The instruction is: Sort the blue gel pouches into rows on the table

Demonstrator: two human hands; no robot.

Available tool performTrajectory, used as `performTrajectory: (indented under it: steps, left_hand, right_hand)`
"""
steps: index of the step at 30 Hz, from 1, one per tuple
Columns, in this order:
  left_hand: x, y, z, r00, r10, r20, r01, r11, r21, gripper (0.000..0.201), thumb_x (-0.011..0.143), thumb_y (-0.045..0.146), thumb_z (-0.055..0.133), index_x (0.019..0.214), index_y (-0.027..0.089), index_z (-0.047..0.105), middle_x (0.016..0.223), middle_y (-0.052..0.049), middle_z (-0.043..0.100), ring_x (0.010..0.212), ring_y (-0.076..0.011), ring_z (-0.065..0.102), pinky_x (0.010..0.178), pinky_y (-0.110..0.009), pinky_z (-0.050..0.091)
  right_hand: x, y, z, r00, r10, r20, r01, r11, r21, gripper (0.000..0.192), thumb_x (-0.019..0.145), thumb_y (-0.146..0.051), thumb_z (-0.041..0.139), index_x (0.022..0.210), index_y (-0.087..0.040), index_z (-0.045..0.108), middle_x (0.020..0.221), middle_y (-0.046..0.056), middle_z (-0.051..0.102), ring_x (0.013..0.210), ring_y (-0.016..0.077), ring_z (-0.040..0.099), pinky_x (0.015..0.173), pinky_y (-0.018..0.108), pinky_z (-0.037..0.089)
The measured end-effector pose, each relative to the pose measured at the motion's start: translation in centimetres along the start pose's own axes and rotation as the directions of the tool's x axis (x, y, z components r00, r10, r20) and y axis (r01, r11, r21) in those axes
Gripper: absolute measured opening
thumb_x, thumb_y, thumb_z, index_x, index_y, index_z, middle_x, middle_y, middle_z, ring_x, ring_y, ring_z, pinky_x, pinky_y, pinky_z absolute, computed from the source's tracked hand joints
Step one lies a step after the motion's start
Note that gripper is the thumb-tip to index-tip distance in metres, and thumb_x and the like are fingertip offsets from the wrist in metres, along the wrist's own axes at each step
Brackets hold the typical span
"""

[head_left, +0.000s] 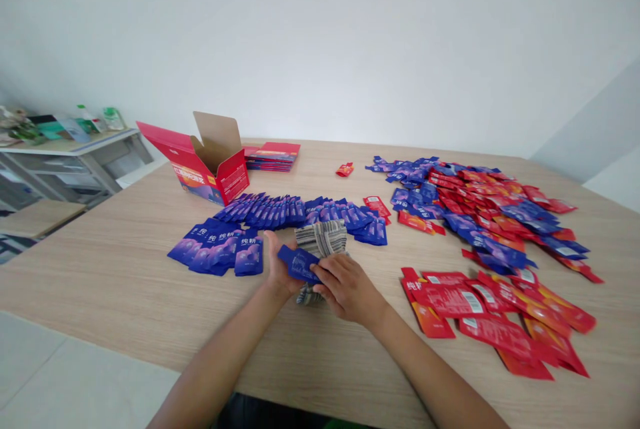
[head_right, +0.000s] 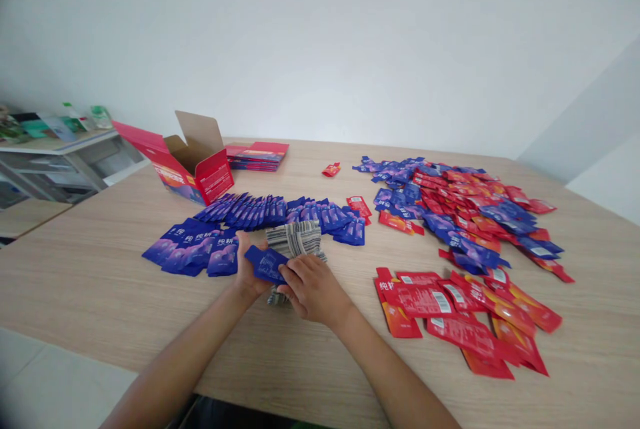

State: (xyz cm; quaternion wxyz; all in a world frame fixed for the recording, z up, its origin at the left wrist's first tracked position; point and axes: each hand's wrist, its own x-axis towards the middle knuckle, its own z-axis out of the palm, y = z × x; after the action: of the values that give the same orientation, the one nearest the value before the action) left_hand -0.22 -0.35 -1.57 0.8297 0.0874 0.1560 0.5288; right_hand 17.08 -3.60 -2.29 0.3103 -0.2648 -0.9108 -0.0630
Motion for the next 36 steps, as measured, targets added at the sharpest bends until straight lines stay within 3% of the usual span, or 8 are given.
performTrajectory:
  steps: [5,9,14,17,20,24,29,36]
  left_hand:
    - [0.6,0.9,0.1,0.994,0.086,-0.071,-0.085,0.996,0.016,0.105,0.082,0.089,0.019,0.117,0.005,0.070,0.110,-0.022,0.074,0.112,-0.0390,0.067,0.101,-0.052,0.049]
    - [0.9,0.6,0.2,0.998,0.049,-0.028,-0.048,0.998,0.045,0.080,0.092,0.073,0.036,0.121,0.006,0.069,0.110,-0.020,0.075,0.109,-0.0362,0.069,0.100,-0.050,0.050]
    - [1.2,-0.3,0.5,0.993,-0.094,-0.066,0.098,0.993,0.064,0.051,0.099,0.047,0.045,0.125,0.009,0.067,0.109,-0.017,0.076,0.101,-0.0322,0.073,0.097,-0.049,0.052]
    - [1.0,-0.8,0.6,0.995,-0.097,-0.029,0.099,0.992,0.081,0.051,0.098,0.048,0.048,0.128,0.010,0.065,0.111,-0.017,0.076,0.103,-0.0323,0.072,0.098,-0.049,0.052]
    - [0.7,-1.2,0.8,0.996,-0.082,0.020,0.079,0.991,0.109,0.051,0.098,0.047,0.049,0.132,0.012,0.064,0.115,-0.016,0.075,0.108,-0.0319,0.071,0.101,-0.049,0.050]
    - [0.3,-1.5,1.3,0.998,-0.057,0.035,0.052,0.989,0.142,0.052,0.099,0.047,0.046,0.136,0.015,0.061,0.119,-0.015,0.074,0.111,-0.0301,0.070,0.101,-0.047,0.050]
    - [0.3,-1.9,1.5,0.998,-0.042,-0.040,0.048,0.986,0.160,0.043,0.098,0.039,0.052,0.133,0.017,0.063,0.112,-0.012,0.076,0.102,-0.0275,0.073,0.097,-0.044,0.053]
    - [0.8,-3.5,0.5,0.958,-0.143,-0.247,0.200,0.954,0.222,0.042,0.099,0.041,0.048,0.100,0.008,0.074,0.084,-0.014,0.078,0.074,-0.0242,0.075,0.079,-0.036,0.059]
  right_hand:
    - [-0.3,-0.2,0.4,0.998,0.063,-0.003,-0.062,0.985,0.162,0.031,0.104,-0.033,0.042,0.107,-0.014,0.067,0.092,0.012,0.067,0.084,0.0232,0.059,0.077,0.038,0.052]
    - [-0.2,-0.6,0.7,0.942,0.310,-0.128,-0.214,0.850,0.482,0.035,0.106,-0.037,0.038,0.110,-0.018,0.066,0.097,0.010,0.068,0.087,0.0213,0.062,0.077,0.034,0.052]
    - [0.4,-0.1,1.7,0.582,0.806,-0.103,-0.404,0.397,0.824,0.041,0.102,-0.054,0.043,0.106,-0.022,0.068,0.091,0.005,0.068,0.083,0.0193,0.063,0.074,0.032,0.051]
    - [0.6,0.9,2.1,0.481,0.877,0.010,-0.403,0.211,0.891,0.054,0.090,-0.059,0.061,0.132,-0.024,0.057,0.107,0.006,0.070,0.091,0.0213,0.065,0.078,0.035,0.054]
    - [0.5,1.5,2.0,0.460,0.887,-0.028,-0.479,0.275,0.834,0.068,0.081,-0.053,0.074,0.139,-0.025,0.051,0.126,0.008,0.066,0.109,0.0251,0.063,0.094,0.041,0.052]
    - [0.4,1.4,1.7,0.482,0.866,-0.134,-0.539,0.413,0.734,0.054,0.084,-0.049,0.069,0.131,-0.024,0.059,0.140,0.008,0.059,0.131,0.0276,0.052,0.111,0.045,0.041]
    - [0.7,1.4,1.7,0.396,0.912,-0.104,-0.503,0.311,0.806,0.071,0.076,-0.046,0.077,0.137,-0.021,0.050,0.129,0.011,0.065,0.113,0.0266,0.065,0.097,0.044,0.053]
    - [0.9,2.0,-0.1,0.317,0.930,-0.187,-0.509,0.333,0.794,0.045,0.072,-0.046,0.080,0.106,-0.019,0.065,0.089,0.002,0.072,0.078,0.0179,0.066,0.073,0.032,0.056]
